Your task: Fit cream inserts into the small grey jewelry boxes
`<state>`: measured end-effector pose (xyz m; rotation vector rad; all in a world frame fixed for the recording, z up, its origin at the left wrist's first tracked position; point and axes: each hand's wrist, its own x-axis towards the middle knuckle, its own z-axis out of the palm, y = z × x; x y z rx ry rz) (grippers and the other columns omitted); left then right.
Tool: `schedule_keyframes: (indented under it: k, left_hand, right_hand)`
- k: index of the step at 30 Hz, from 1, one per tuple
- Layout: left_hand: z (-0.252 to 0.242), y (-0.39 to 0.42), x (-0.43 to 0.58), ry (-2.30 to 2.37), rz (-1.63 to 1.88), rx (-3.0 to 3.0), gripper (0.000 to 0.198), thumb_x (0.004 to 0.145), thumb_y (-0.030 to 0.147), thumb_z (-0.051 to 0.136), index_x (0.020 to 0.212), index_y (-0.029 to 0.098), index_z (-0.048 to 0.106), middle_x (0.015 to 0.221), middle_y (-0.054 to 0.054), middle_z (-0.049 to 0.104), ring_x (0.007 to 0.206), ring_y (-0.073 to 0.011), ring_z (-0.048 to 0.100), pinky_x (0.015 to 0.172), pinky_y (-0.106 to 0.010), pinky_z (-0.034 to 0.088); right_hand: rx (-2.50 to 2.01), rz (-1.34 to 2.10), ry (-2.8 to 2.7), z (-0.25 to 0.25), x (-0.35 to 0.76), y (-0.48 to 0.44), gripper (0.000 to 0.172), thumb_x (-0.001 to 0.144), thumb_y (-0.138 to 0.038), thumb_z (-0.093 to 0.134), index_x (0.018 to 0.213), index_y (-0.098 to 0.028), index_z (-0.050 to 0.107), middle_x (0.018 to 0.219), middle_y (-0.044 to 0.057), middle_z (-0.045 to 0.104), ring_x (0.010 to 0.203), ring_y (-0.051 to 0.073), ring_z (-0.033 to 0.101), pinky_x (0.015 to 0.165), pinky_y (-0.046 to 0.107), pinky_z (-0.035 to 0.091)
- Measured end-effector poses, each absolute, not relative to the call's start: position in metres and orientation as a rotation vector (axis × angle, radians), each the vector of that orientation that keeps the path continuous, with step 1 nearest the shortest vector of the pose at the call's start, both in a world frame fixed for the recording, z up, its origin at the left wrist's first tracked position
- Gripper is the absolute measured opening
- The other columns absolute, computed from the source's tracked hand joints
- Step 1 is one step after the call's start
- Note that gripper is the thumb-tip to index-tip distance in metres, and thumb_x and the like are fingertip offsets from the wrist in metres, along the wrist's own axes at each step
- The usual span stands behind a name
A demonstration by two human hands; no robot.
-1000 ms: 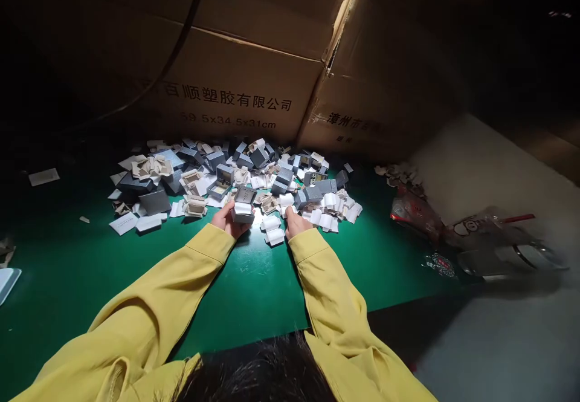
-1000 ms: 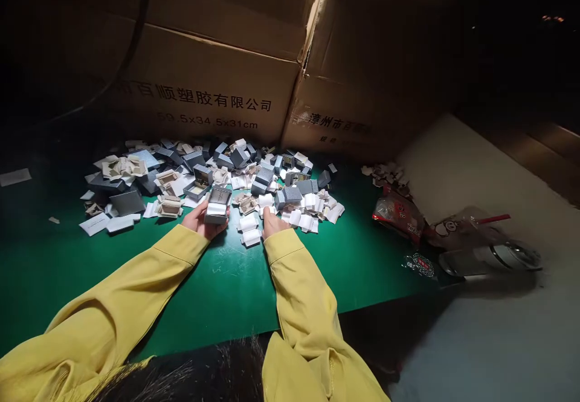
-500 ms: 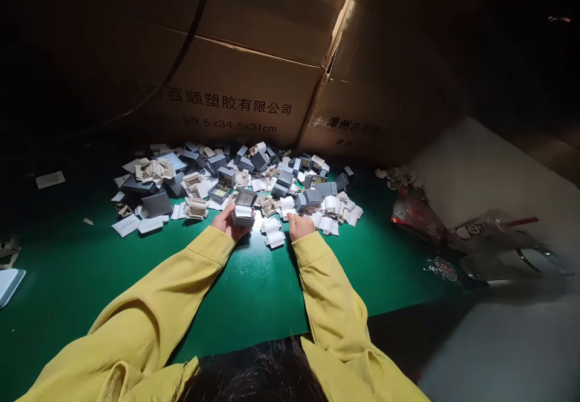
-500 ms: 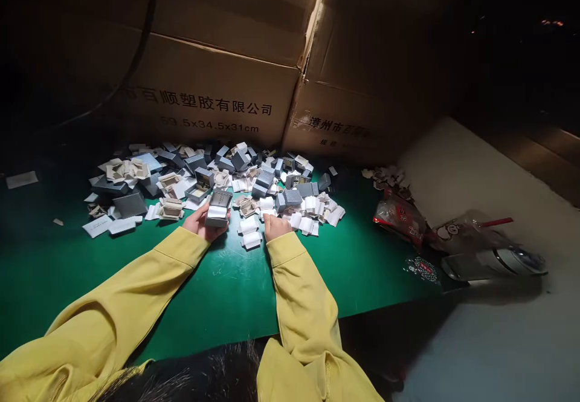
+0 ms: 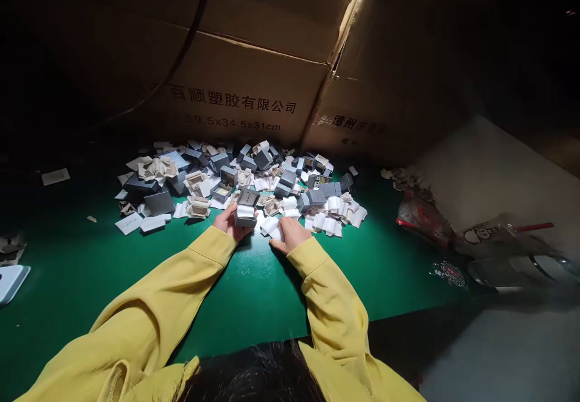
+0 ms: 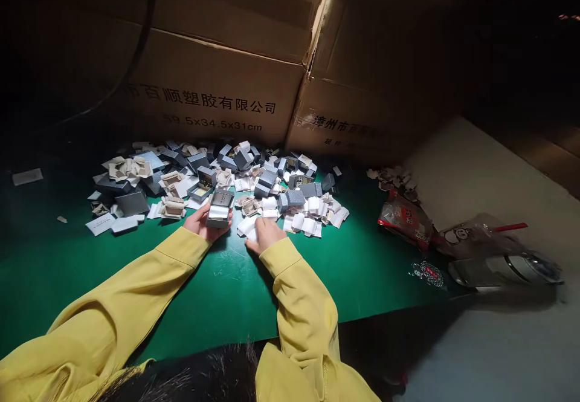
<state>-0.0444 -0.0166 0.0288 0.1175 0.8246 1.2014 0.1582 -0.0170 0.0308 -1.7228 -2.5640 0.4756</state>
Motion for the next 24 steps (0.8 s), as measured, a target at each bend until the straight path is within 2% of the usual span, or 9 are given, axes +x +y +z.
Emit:
schedule_keyframes:
  k: [3, 7, 10, 13, 18, 21, 24]
  left_hand:
    - [0.022, -0.016, -0.044, 0.819, 1.221, 0.121, 0.042, 0.104, 0.026, 0.037, 0.136, 0.005, 0.056, 0.083, -0.014, 0.076, 0.071, -0.0234, 0.075, 0.069, -0.036, 0.065]
    - [0.013, -0.015, -0.043, 0.831, 1.185, 0.157, 0.049, 0.104, 0.027, 0.04, 0.145, 0.003, 0.049, 0.084, -0.014, 0.077, 0.075, -0.0254, 0.076, 0.08, -0.041, 0.065]
    - [0.009, -0.013, -0.043, 0.839, 1.124, 0.178, 0.048, 0.105, 0.027, 0.038, 0.145, 0.005, 0.051, 0.095, -0.019, 0.077, 0.083, -0.0266, 0.077, 0.084, -0.04, 0.064]
    - [0.007, -0.012, -0.044, 0.844, 1.096, 0.174, 0.046, 0.105, 0.028, 0.038, 0.143, 0.008, 0.055, 0.104, -0.021, 0.076, 0.09, -0.0275, 0.078, 0.079, -0.036, 0.065]
    - [0.01, -0.012, -0.041, 0.862, 1.08, 0.162, 0.045, 0.105, 0.028, 0.039, 0.141, 0.005, 0.055, 0.099, -0.019, 0.077, 0.093, -0.0293, 0.077, 0.078, -0.035, 0.064]
    - [0.014, -0.013, -0.037, 0.867, 1.091, 0.161, 0.047, 0.105, 0.028, 0.039, 0.143, 0.005, 0.053, 0.1, -0.019, 0.077, 0.094, -0.0296, 0.077, 0.082, -0.037, 0.064]
    - [0.017, -0.014, -0.036, 0.865, 1.094, 0.154, 0.047, 0.105, 0.027, 0.037, 0.146, 0.01, 0.052, 0.101, -0.018, 0.078, 0.094, -0.0287, 0.077, 0.085, -0.039, 0.064]
  right_hand:
    - [-1.577, 0.467, -2.548, 0.023, 0.163, -0.011, 0.048, 0.083, -0.031, 0.076, 0.127, -0.018, 0.061, 0.122, 0.012, 0.068, 0.115, 0.028, 0.058, 0.095, 0.038, 0.049]
    - [-1.456, 0.471, -2.443, 0.012, 0.17, -0.008, 0.06, 0.081, -0.029, 0.079, 0.137, -0.023, 0.059, 0.122, 0.009, 0.071, 0.113, 0.029, 0.056, 0.098, 0.042, 0.048]
    - [-1.391, 0.494, -2.448, 0.004, 0.169, -0.007, 0.058, 0.079, -0.028, 0.081, 0.134, -0.023, 0.063, 0.121, 0.008, 0.073, 0.11, 0.029, 0.056, 0.097, 0.042, 0.048]
    - [-1.321, 0.54, -2.49, -0.003, 0.165, -0.002, 0.055, 0.078, -0.024, 0.081, 0.13, -0.019, 0.065, 0.127, 0.01, 0.07, 0.11, 0.027, 0.059, 0.099, 0.042, 0.05]
    - [-1.276, 0.601, -2.425, -0.01, 0.157, 0.003, 0.054, 0.078, -0.018, 0.078, 0.13, -0.012, 0.065, 0.132, 0.016, 0.065, 0.122, 0.028, 0.059, 0.108, 0.041, 0.048]
    - [-1.272, 0.63, -2.395, -0.01, 0.154, 0.002, 0.056, 0.077, -0.017, 0.078, 0.131, -0.016, 0.066, 0.127, 0.014, 0.067, 0.121, 0.027, 0.06, 0.108, 0.041, 0.05]
    - [-1.312, 0.634, -2.375, -0.006, 0.152, 0.001, 0.056, 0.076, -0.019, 0.079, 0.131, -0.021, 0.067, 0.125, 0.012, 0.067, 0.12, 0.027, 0.062, 0.101, 0.041, 0.054]
